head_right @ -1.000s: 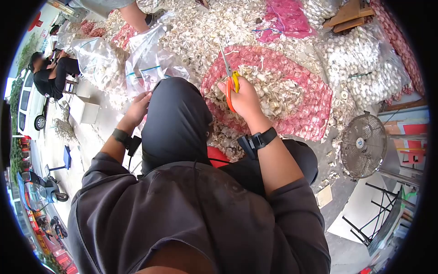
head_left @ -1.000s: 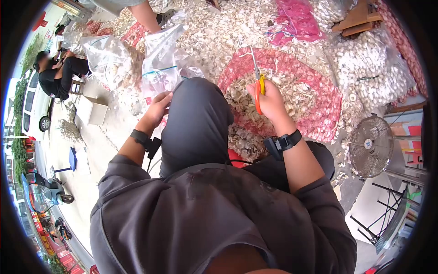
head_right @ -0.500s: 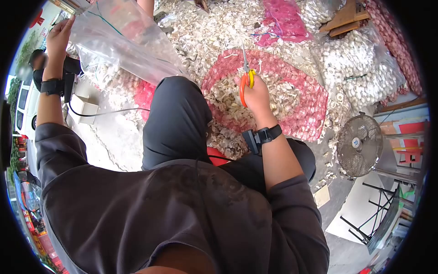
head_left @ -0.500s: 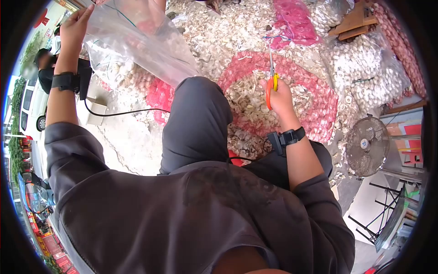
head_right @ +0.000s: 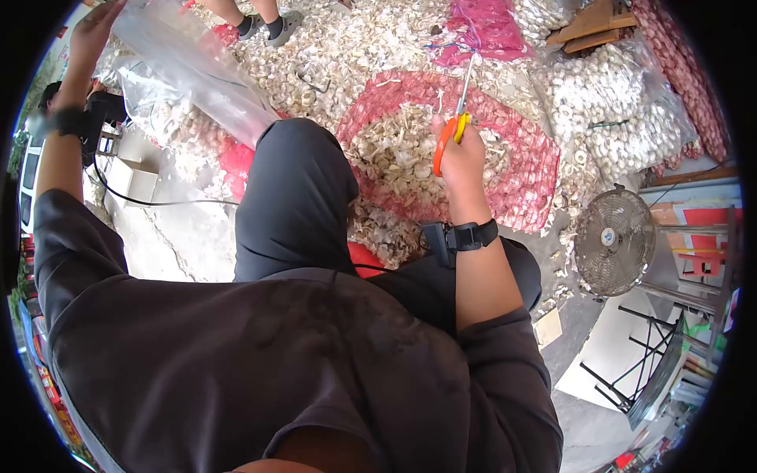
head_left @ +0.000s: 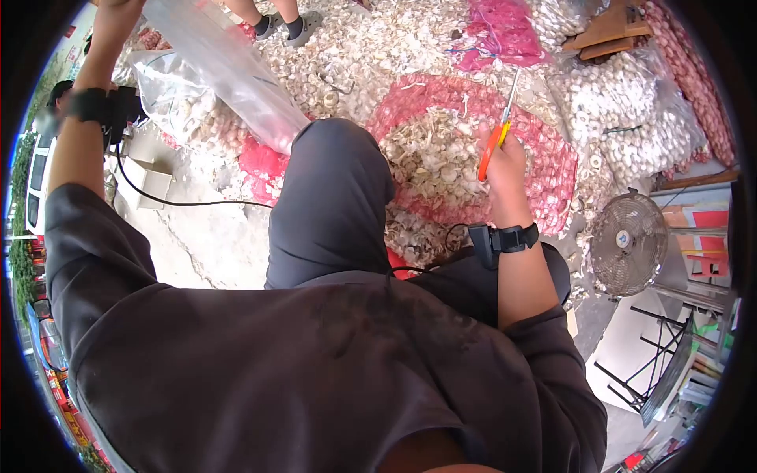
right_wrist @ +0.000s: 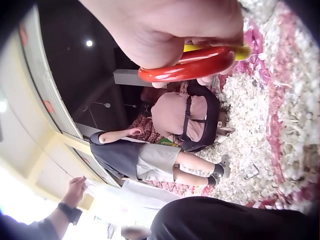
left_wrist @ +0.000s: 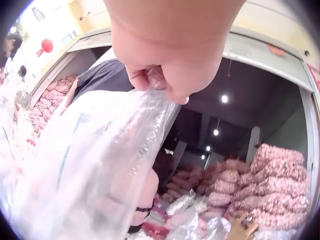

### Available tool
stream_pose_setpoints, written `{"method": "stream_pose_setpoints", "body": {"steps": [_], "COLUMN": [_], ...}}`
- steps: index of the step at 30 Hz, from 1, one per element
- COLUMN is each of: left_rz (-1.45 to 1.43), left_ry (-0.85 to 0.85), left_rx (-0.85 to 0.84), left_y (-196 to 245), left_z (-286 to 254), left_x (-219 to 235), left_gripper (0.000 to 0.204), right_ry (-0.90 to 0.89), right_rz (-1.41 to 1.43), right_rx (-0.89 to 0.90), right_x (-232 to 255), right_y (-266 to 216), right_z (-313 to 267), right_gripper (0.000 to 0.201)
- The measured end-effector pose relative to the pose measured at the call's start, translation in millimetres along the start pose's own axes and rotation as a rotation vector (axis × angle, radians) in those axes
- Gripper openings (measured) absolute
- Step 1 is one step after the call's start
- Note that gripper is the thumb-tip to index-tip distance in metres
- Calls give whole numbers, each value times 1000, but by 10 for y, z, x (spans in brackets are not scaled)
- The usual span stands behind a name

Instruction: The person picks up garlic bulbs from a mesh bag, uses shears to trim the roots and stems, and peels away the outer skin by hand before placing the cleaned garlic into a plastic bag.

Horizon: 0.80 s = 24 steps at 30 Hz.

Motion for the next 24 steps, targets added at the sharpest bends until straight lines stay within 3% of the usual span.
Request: {"method": "stream_pose_setpoints", "body": {"steps": [2,4,6,7,9,10,12,14,15,16,17,19,20,22,24], "left_rz": [-589,-378,-404,-410,-123,102,-297,-711,-931,-1099,-1124,-1109,-1033,-578,-635], "left_ry": [403,-63,327,313,587,717,758,394,-83,-65,-235,-686,-571,-679,-708], "left_rx": [-22,-150,-82,-14,-153,-213,-614,-706,-533,-793,-862,-791,-947,-1134,-871], "left_y": [260,381,493,482,572,1047,1719,2613,3023,3482,3918,4795,5198,5901,6290], "left_z": [-374,-301,-506,-529,-595,-750,-829,-966,-985,-970,-937,-914,-905,-1024,-1197], "left_x": [68,-340,-227,-149,-16,223,327,208,9,-210,-539,-1318,-1679,-2435,-3486], "left_gripper": [40,43,39,40,40,37,29,25,21,19,21,24,26,30,33], "right_ry": [27,39,60,133,208,244,261,260,266,281,296,309,331,378,384], "right_rz": [61,110,101,83,221,288,437,528,530,541,552,560,555,545,544], "right_rx": [-48,-62,-29,4,73,110,108,40,44,47,53,50,52,60,68], "right_x": [22,54,146,256,509,630,796,912,924,933,942,997,1032,1103,1148], "right_y": [-11,-81,-116,-155,-333,-401,-421,-418,-434,-448,-467,-474,-477,-481,-490], "right_z": [-1,-40,-5,59,75,82,126,137,110,81,58,42,32,8,-45], "right_gripper": [31,30,30,28,26,25,27,31,37,37,37,40,40,40,38]}}
Point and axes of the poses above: each hand's wrist, its own z-axis towards the middle knuckle, its own x-axis out of the back of the hand, y = z × x, the point moved 5 cm from there along z, towards the middle knuckle, and after that the axes turned 11 degrees about -x, right-handed, at the moved point
